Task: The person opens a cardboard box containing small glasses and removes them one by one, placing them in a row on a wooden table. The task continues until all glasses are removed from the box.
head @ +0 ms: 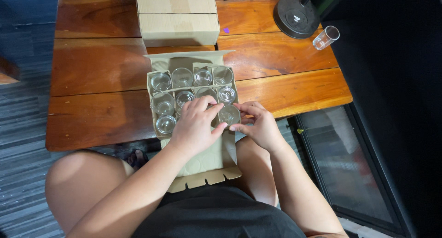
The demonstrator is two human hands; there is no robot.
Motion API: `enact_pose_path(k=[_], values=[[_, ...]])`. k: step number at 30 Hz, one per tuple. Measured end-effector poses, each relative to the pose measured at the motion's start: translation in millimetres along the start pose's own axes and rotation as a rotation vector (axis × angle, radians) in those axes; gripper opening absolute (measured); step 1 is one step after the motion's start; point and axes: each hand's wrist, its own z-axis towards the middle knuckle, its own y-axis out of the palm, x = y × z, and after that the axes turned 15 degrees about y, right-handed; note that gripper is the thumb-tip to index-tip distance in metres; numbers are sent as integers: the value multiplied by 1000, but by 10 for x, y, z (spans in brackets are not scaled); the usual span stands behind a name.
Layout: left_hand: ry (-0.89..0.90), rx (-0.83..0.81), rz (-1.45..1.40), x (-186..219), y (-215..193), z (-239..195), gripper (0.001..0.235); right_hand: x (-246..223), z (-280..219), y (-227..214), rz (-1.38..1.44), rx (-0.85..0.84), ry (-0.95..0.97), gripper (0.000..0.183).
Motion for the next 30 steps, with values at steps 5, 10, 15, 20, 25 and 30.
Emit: enact_pose_path(k=[5, 10, 15, 20, 25, 30], values=[[13, 8, 13, -8, 10, -8, 45, 20, 1, -1, 13, 6, 15, 71], [3, 10, 8, -17, 30, -5, 46, 37, 12, 0, 24, 4, 25, 71], [4, 2, 13, -21, 31, -8, 45, -25, -12, 3, 12, -6, 45, 72], [-1, 0, 0, -15, 4, -1, 44, -60, -20, 5, 18, -11, 49, 71], [7, 13, 5, -5, -6, -4, 44, -102, -32, 10, 16, -13, 52, 71], [1, -2, -11, 3, -35, 9, 43, -74, -18, 3, 29, -19, 45, 71]])
